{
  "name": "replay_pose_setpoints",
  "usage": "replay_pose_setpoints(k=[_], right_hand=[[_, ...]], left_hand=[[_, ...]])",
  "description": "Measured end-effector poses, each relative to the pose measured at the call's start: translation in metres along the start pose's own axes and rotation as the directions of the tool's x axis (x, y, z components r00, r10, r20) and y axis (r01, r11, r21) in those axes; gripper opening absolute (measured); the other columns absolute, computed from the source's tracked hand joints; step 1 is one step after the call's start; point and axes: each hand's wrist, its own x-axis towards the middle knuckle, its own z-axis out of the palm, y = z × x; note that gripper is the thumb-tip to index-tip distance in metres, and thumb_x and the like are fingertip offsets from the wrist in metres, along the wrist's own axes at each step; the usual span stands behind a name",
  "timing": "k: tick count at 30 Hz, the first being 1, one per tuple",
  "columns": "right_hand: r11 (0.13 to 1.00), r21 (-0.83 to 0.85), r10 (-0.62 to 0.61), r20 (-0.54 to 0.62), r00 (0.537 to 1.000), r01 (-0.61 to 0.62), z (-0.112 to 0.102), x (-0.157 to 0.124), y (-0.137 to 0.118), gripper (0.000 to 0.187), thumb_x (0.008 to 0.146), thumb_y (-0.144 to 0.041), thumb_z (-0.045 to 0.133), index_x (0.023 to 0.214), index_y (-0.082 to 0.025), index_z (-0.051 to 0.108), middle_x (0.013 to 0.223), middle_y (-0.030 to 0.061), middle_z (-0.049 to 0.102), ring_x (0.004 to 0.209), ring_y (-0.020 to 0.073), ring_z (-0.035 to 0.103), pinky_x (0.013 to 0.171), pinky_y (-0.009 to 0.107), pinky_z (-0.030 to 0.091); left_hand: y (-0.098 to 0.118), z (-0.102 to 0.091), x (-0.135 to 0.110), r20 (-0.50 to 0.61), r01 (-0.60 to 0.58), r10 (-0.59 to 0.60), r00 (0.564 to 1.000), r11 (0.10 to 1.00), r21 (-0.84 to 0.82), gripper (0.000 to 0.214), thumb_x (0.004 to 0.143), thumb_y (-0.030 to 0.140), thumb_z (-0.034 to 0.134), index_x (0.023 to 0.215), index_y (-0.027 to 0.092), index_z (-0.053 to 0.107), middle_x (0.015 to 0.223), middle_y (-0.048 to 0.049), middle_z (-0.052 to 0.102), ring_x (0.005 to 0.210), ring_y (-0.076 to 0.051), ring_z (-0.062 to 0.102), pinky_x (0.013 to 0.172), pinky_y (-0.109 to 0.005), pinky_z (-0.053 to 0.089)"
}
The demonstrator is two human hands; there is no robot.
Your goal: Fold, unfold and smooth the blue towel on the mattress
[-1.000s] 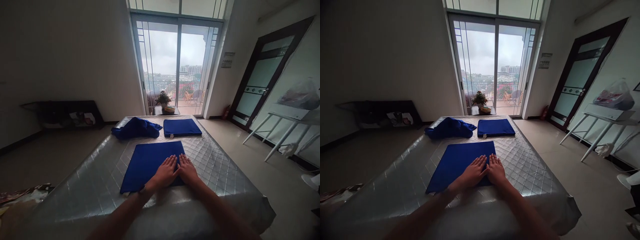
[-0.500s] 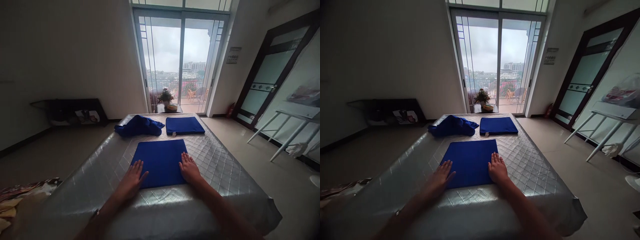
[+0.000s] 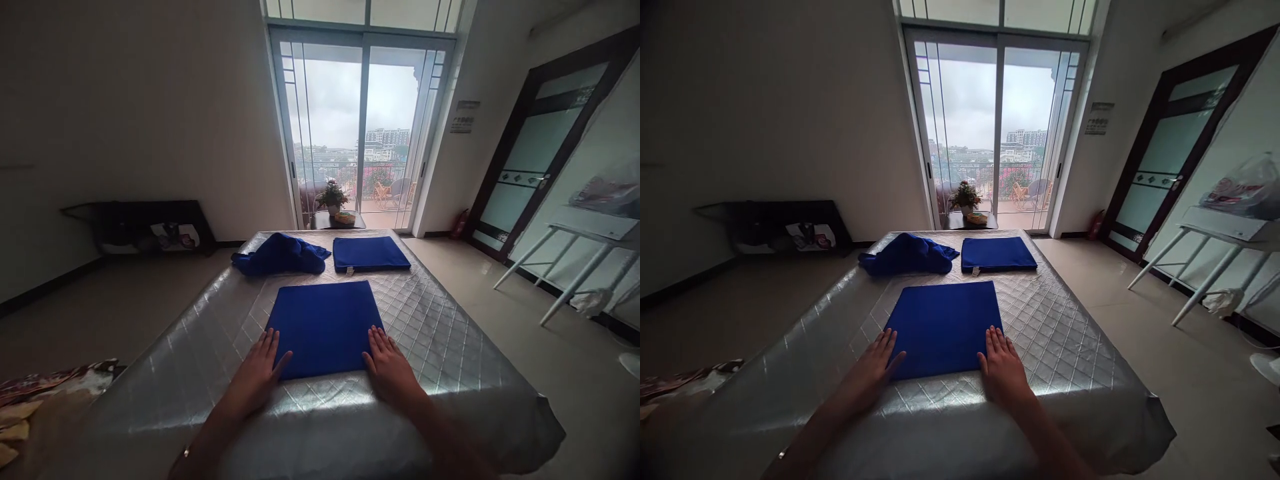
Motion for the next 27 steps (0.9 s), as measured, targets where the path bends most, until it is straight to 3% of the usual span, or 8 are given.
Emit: replay_pose_setpoints(k=[3, 5, 8, 11, 14, 18, 23, 27], right_hand=[[0.999, 0.032, 0.032, 0.052, 0.998, -0.034, 0.003, -0.003, -0.001, 0.065, 0.106, -0.045, 0.022, 0.161, -0.011, 0.022, 0.168, 0.0054, 0.013, 0.156, 0.0192, 0.01, 0.127, 0.038, 0.012], [0.998, 0.04, 0.041, 0.057, 0.998, -0.044, 0.003, -0.003, -0.003, 0.065, 0.106, -0.045, 0.021, 0.161, -0.011, 0.02, 0.168, 0.0046, 0.011, 0.156, 0.0187, 0.008, 0.127, 0.038, 0.011], [0.999, 0.034, 0.034, 0.039, 0.999, -0.035, 0.003, -0.002, -0.002, 0.065, 0.106, -0.044, 0.022, 0.161, -0.009, 0.02, 0.168, 0.0062, 0.012, 0.156, 0.0193, 0.009, 0.127, 0.038, 0.012], [1.0, 0.001, -0.006, 0.019, 1.0, 0.006, 0.005, -0.003, 0.001, 0.061, 0.106, -0.038, 0.024, 0.16, -0.01, 0.025, 0.167, 0.0092, 0.017, 0.155, 0.0211, 0.013, 0.127, 0.041, 0.017], [0.997, -0.019, -0.068, 0.006, 0.998, 0.068, 0.006, -0.004, 0.004, 0.059, 0.105, -0.032, 0.026, 0.159, -0.011, 0.028, 0.166, 0.0097, 0.02, 0.155, 0.0209, 0.014, 0.126, 0.042, 0.019], [1.0, 0.017, 0.009, -0.004, 1.0, -0.009, 0.003, -0.006, -0.001, 0.061, 0.104, -0.031, 0.026, 0.159, -0.007, 0.025, 0.167, 0.0098, 0.018, 0.155, 0.0196, 0.014, 0.127, 0.04, 0.017], [0.997, 0.068, 0.024, 0.012, 1.0, -0.025, -0.003, -0.008, -0.006, 0.061, 0.104, -0.033, 0.023, 0.16, -0.007, 0.023, 0.167, 0.0078, 0.015, 0.156, 0.0198, 0.011, 0.127, 0.04, 0.014], [0.997, 0.065, 0.028, 0.041, 0.999, -0.03, -0.006, -0.007, -0.005, 0.061, 0.104, -0.033, 0.023, 0.16, -0.007, 0.023, 0.167, 0.0075, 0.014, 0.156, 0.02, 0.011, 0.127, 0.04, 0.013]], left_hand=[[0.013, -0.002, 0.003, 0.009, 0.039, -0.039, 0.999, 0.999, -0.001, 0.084, 0.098, 0.07, 0.02, 0.158, 0.012, 0.033, 0.163, -0.0163, 0.034, 0.153, -0.032, 0.026, 0.123, -0.053, 0.029], [0.042, -0.005, 0.008, 0.007, 0.025, -0.025, 1.0, 0.999, -0.025, 0.083, 0.099, 0.069, 0.02, 0.159, 0.011, 0.031, 0.164, -0.0168, 0.03, 0.154, -0.032, 0.024, 0.123, -0.053, 0.028], [0.107, -0.012, 0.018, 0.075, -0.145, 0.154, 0.985, 0.983, -0.109, 0.079, 0.101, 0.065, 0.021, 0.16, 0.013, 0.026, 0.167, -0.0141, 0.022, 0.155, -0.029, 0.021, 0.125, -0.049, 0.027], [0.169, -0.018, 0.027, 0.112, -0.347, 0.374, 0.92, 0.915, -0.205, 0.074, 0.103, 0.062, 0.021, 0.162, 0.017, 0.018, 0.168, -0.0101, 0.016, 0.156, -0.025, 0.017, 0.126, -0.046, 0.025], [0.196, -0.021, 0.03, 0.149, -0.419, 0.461, 0.875, 0.874, -0.248, 0.074, 0.103, 0.061, 0.02, 0.162, 0.017, 0.014, 0.168, -0.0092, 0.014, 0.156, -0.024, 0.014, 0.127, -0.046, 0.022], [0.173, -0.016, 0.024, 0.176, -0.367, 0.41, 0.895, 0.901, -0.23, 0.073, 0.103, 0.062, 0.021, 0.161, 0.018, 0.016, 0.168, -0.0094, 0.016, 0.156, -0.024, 0.015, 0.126, -0.046, 0.024], [0.094, -0.013, 0.007, 0.174, -0.173, 0.196, 0.965, 0.975, -0.138, 0.074, 0.102, 0.063, 0.024, 0.16, 0.016, 0.024, 0.167, -0.0128, 0.019, 0.155, -0.027, 0.019, 0.125, -0.049, 0.024], [0.039, -0.022, -0.011, 0.197, 0.025, -0.019, 0.98, 0.999, -0.03, 0.081, 0.101, 0.066, 0.022, 0.159, 0.009, 0.024, 0.167, -0.016, 0.015, 0.155, -0.03, 0.016, 0.126, -0.051, 0.019]])
